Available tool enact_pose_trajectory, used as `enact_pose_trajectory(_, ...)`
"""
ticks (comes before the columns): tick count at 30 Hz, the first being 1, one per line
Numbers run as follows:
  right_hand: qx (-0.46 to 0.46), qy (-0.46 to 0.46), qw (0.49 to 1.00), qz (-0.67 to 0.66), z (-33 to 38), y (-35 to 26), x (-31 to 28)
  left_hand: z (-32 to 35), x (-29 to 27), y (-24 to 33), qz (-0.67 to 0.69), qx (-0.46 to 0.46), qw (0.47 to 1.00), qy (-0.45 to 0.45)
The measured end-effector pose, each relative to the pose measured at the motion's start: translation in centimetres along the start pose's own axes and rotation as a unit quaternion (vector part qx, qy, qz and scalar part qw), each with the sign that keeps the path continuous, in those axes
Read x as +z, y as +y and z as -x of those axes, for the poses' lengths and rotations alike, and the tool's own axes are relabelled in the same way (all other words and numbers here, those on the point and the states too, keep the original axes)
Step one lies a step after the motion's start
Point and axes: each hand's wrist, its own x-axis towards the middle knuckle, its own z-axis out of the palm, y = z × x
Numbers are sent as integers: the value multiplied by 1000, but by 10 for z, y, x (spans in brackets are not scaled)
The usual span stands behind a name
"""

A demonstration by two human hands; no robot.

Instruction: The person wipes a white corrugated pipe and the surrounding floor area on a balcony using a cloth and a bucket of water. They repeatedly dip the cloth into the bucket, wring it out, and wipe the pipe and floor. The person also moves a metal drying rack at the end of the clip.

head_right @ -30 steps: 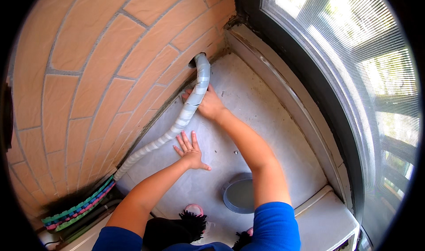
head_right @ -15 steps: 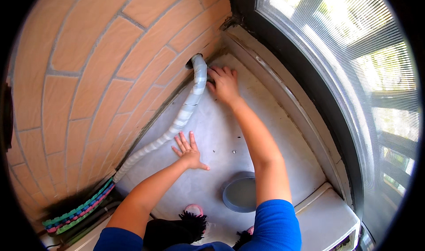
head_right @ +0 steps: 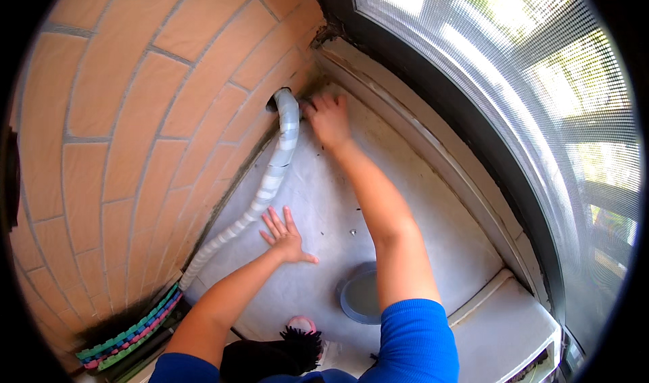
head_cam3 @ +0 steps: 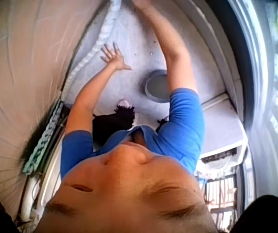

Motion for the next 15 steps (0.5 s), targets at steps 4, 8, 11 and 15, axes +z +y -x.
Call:
enact_pose_trajectory(4, -2, 20, 1000, -18, -3, 8, -7, 1, -2, 2, -2, -14, 1000, -25)
enact_pose_trajectory(8, -104, -47, 992, -58, 10, -7, -8, 2, -1, 1, -6, -10, 1000, -12)
enact_pose_trajectory(11, -16, -44, 999, -11, -11, 8, -8, 2, -3, 3, 2, -4, 1000, -3)
enact_pose_trajectory(15, 27, 26, 997, -71, 3, -11, -8, 2, -1, -2, 0, -19, 1000, -8)
